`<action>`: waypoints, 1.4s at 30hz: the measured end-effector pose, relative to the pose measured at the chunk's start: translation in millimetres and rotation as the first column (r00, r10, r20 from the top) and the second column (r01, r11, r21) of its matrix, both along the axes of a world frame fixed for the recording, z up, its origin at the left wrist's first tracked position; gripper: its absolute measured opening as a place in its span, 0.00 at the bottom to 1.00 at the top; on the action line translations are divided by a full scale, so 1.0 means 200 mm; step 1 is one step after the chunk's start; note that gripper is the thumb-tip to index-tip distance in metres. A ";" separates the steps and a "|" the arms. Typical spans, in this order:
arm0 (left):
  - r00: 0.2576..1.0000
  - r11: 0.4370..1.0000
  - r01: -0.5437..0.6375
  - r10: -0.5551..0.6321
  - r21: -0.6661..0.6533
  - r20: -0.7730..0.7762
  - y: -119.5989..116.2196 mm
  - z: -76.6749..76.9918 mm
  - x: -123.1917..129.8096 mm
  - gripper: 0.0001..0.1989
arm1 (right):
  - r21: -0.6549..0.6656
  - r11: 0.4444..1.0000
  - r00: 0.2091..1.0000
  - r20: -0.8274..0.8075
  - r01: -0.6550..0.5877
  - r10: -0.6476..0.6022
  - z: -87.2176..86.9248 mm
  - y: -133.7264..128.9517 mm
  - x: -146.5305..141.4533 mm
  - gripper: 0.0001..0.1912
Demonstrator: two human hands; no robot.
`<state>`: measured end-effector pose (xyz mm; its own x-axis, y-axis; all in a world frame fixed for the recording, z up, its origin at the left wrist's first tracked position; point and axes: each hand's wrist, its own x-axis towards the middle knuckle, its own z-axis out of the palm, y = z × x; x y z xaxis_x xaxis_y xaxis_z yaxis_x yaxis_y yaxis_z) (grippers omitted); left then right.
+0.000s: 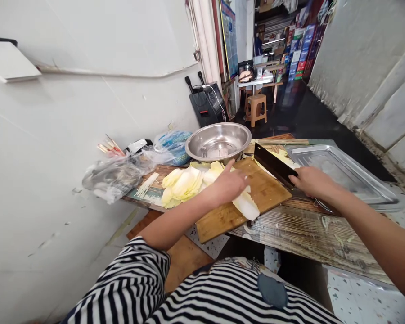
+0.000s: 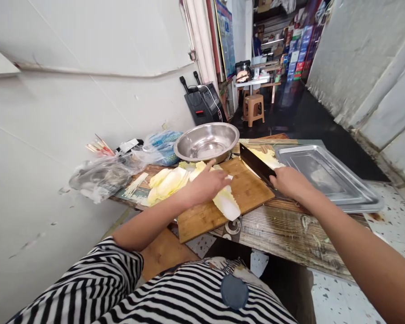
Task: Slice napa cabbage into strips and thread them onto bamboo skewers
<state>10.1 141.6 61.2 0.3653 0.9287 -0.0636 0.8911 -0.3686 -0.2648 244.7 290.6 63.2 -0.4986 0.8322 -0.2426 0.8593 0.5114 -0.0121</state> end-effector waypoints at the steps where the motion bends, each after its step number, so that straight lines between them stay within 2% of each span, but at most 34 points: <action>1: 0.998 0.998 0.065 -0.065 -0.011 0.009 -0.05 -0.02 0.02 0.20 | 0.001 1.000 1.000 0.000 0.000 0.000 0.01 -0.01 0.01 0.23; 3: 0.991 0.990 0.135 -0.135 -0.051 -0.007 -0.13 -0.08 0.08 0.20 | -0.002 1.000 1.000 -0.003 0.010 -0.010 0.04 -0.04 0.03 0.22; 4: 0.992 0.990 0.123 -0.125 -0.066 -0.032 -0.15 -0.11 0.10 0.18 | 0.000 1.000 1.000 -0.011 0.011 -0.011 0.06 -0.05 0.04 0.21; 8: 0.996 0.997 -0.038 0.033 -0.071 -0.079 -0.14 -0.19 0.17 0.14 | 0.032 0.999 0.999 -0.018 0.030 -0.030 0.11 -0.09 0.07 0.19; 10: 0.999 0.998 -0.010 0.008 -0.057 -0.037 -0.11 -0.20 0.19 0.13 | 0.031 0.997 0.998 0.013 0.066 -0.067 0.12 -0.10 0.08 0.19; 12: 0.998 0.997 0.068 -0.068 -0.036 -0.001 -0.10 -0.19 0.20 0.13 | 0.024 0.996 0.996 0.030 0.083 -0.084 0.11 -0.09 0.09 0.19; 15: 0.994 0.992 0.100 -0.097 -0.074 0.041 -0.11 -0.10 0.17 0.11 | 0.041 0.997 0.998 0.033 0.060 -0.061 0.07 -0.08 0.12 0.19; 18: 0.987 0.985 0.026 0.003 -0.173 0.161 -0.12 0.09 0.08 0.08 | 0.045 0.998 0.999 0.015 0.050 -0.051 0.04 -0.07 0.17 0.20; 20: 0.957 0.978 -0.011 0.070 -0.206 0.282 -0.08 0.22 0.03 0.07 | 0.041 0.998 0.998 -0.005 0.056 -0.056 0.03 -0.07 0.19 0.20; 22: 0.938 0.991 -0.044 0.084 -0.125 0.337 0.02 0.29 0.00 0.07 | 0.051 0.997 0.998 -0.019 0.066 -0.065 0.03 -0.07 0.20 0.20; 23: 0.943 0.997 -0.068 0.077 -0.040 0.324 0.08 0.30 0.00 0.07 | 0.055 0.995 0.997 -0.025 0.079 -0.078 0.03 -0.07 0.20 0.21; 25: 0.968 0.984 -0.105 0.069 0.142 0.240 0.24 0.22 0.03 0.10 | 0.048 0.992 0.993 -0.040 0.117 -0.115 0.05 -0.07 0.20 0.22; 26: 0.982 0.984 -0.074 0.044 0.159 0.183 0.33 0.15 0.06 0.12 | 0.040 0.990 0.990 -0.047 0.137 -0.135 0.06 -0.07 0.19 0.22; 28: 0.993 0.994 -0.009 -0.003 0.104 0.121 0.47 -0.02 0.10 0.13 | 0.043 0.987 0.986 -0.061 0.157 -0.154 0.08 -0.08 0.18 0.23; 30: 0.994 1.000 -0.017 0.015 0.023 0.107 0.56 -0.19 0.13 0.12 | 0.068 0.987 0.988 -0.065 0.144 -0.140 0.09 -0.09 0.16 0.23; 33: 0.991 0.998 -0.038 0.043 -0.042 0.127 0.58 -0.34 0.13 0.14 | 0.080 0.993 0.995 -0.049 0.090 -0.087 0.09 -0.10 0.12 0.23; 36: 0.989 0.997 -0.034 0.042 -0.065 0.139 0.56 -0.37 0.12 0.15 | 0.069 0.998 1.000 -0.027 0.016 -0.015 0.07 -0.10 0.06 0.22; 42: 0.987 0.991 -0.059 0.076 -0.121 0.142 0.54 -0.34 0.14 0.17 | 0.045 0.996 0.997 0.004 -0.072 0.072 0.02 -0.08 -0.06 0.21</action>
